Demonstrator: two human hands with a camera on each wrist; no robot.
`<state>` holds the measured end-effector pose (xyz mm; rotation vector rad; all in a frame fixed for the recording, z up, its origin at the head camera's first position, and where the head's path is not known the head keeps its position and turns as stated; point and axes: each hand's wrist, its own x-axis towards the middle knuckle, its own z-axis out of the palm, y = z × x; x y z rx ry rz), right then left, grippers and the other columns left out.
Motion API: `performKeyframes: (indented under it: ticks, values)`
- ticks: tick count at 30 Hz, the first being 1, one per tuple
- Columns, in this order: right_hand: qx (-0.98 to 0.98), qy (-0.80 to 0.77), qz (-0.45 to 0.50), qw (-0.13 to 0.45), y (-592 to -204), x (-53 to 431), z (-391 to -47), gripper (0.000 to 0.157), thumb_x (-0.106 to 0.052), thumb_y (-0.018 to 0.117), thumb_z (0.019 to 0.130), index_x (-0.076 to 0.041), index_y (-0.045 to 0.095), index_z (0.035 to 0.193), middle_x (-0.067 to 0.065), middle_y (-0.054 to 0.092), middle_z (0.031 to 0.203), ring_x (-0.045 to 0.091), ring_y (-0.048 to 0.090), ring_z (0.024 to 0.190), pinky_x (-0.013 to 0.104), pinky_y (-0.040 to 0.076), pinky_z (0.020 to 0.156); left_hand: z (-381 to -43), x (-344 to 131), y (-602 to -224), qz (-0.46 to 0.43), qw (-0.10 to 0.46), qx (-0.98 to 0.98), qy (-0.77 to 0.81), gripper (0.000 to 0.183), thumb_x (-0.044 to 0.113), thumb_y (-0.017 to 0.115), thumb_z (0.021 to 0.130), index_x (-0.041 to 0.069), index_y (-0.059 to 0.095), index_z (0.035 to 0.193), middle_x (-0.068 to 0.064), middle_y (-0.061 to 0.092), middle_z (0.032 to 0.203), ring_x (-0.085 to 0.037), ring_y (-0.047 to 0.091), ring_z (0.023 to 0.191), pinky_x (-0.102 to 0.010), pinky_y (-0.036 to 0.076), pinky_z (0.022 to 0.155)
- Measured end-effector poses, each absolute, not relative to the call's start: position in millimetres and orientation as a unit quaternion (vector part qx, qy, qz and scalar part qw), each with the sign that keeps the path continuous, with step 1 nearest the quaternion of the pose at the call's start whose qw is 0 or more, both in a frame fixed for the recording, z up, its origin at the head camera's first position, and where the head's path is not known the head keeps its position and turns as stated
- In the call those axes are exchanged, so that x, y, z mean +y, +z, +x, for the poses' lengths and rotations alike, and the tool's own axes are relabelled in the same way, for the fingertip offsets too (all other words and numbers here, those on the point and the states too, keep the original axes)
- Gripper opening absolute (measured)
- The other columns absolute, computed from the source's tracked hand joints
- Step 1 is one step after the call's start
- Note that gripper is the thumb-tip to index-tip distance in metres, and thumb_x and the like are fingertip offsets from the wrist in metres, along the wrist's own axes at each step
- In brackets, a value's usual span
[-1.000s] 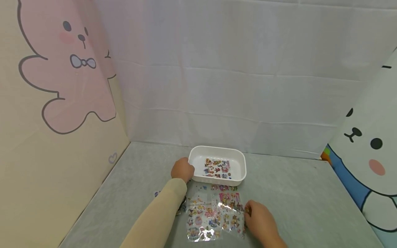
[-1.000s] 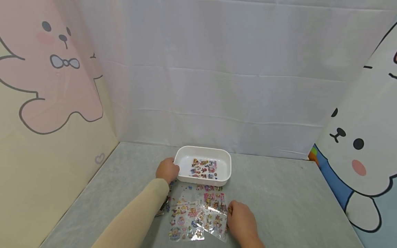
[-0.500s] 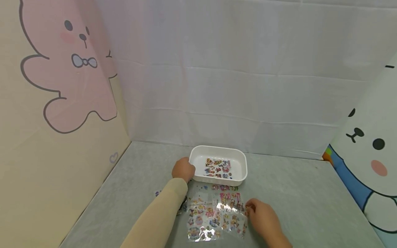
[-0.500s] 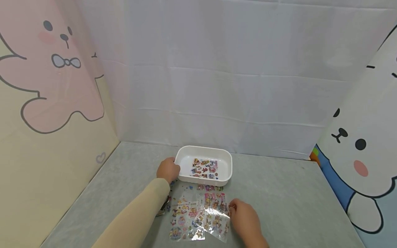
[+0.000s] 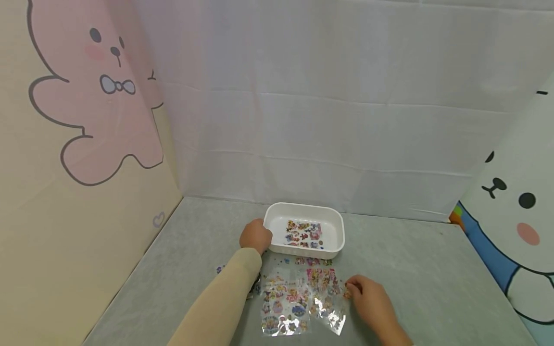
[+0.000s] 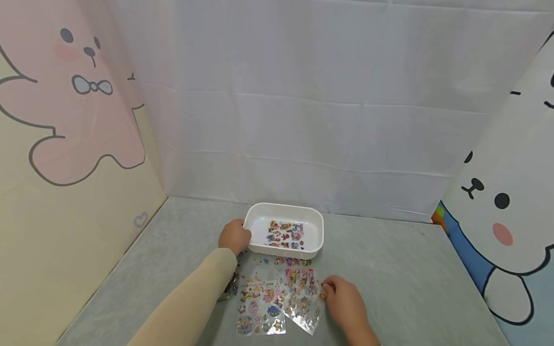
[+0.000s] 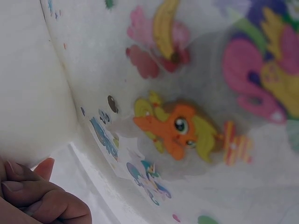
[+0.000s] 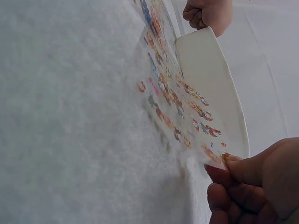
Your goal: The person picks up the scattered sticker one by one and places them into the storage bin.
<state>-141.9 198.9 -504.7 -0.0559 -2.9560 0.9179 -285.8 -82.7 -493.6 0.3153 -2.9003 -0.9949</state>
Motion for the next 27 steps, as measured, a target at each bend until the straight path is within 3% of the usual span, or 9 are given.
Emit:
performKeyframes:
  ticks: [7, 15, 21, 27]
  values:
    - [-0.942, 0.333, -0.044, -0.012, -503.6, 202.2, -143.9, 0.008, -0.017, 0.062, 0.089, -0.012, 0.069, 0.086, -0.006, 0.062, 0.075, 0.010, 0.052, 0.066, 0.033, 0.043, 0.061, -286.4, -82.2, -493.5, 0.108, 0.031, -0.940, -0.321, 0.029, 0.012, 0.058, 0.083, 0.006, 0.068, 0.109, -0.008, 0.068, 0.090, -0.022, 0.064, 0.078, -0.044, 0.052, 0.068]
    - [-0.916, 0.395, -0.066, -0.037, -505.1, 206.1, -145.1, 0.010, -0.016, 0.063, 0.089, -0.010, 0.070, 0.088, -0.003, 0.061, 0.066, 0.012, 0.053, 0.060, 0.029, 0.041, 0.054, -287.1, -82.1, -495.9, 0.107, 0.034, -0.940, -0.322, 0.029, 0.011, 0.058, 0.082, 0.006, 0.068, 0.109, -0.008, 0.068, 0.090, -0.022, 0.064, 0.078, -0.044, 0.052, 0.068]
    - [-0.862, 0.498, -0.075, -0.059, -503.2, 210.0, -146.0, 0.013, -0.008, 0.061, 0.088, 0.001, 0.069, 0.094, 0.005, 0.065, 0.069, 0.020, 0.063, 0.061, 0.031, 0.051, 0.055, -287.6, -82.1, -497.5, 0.110, 0.034, -0.939, -0.324, 0.028, 0.011, 0.058, 0.082, 0.006, 0.068, 0.108, -0.008, 0.068, 0.090, -0.022, 0.064, 0.078, -0.044, 0.052, 0.068]
    - [-0.808, 0.579, -0.063, -0.090, -496.3, 215.0, -148.0, 0.021, -0.003, 0.057, 0.089, 0.012, 0.062, 0.102, 0.015, 0.066, 0.073, 0.025, 0.064, 0.065, 0.034, 0.053, 0.057, -288.2, -81.4, -496.8, 0.113, 0.032, -0.938, -0.326, 0.028, 0.012, 0.058, 0.083, 0.007, 0.068, 0.109, -0.008, 0.068, 0.092, -0.022, 0.064, 0.079, -0.044, 0.052, 0.068]
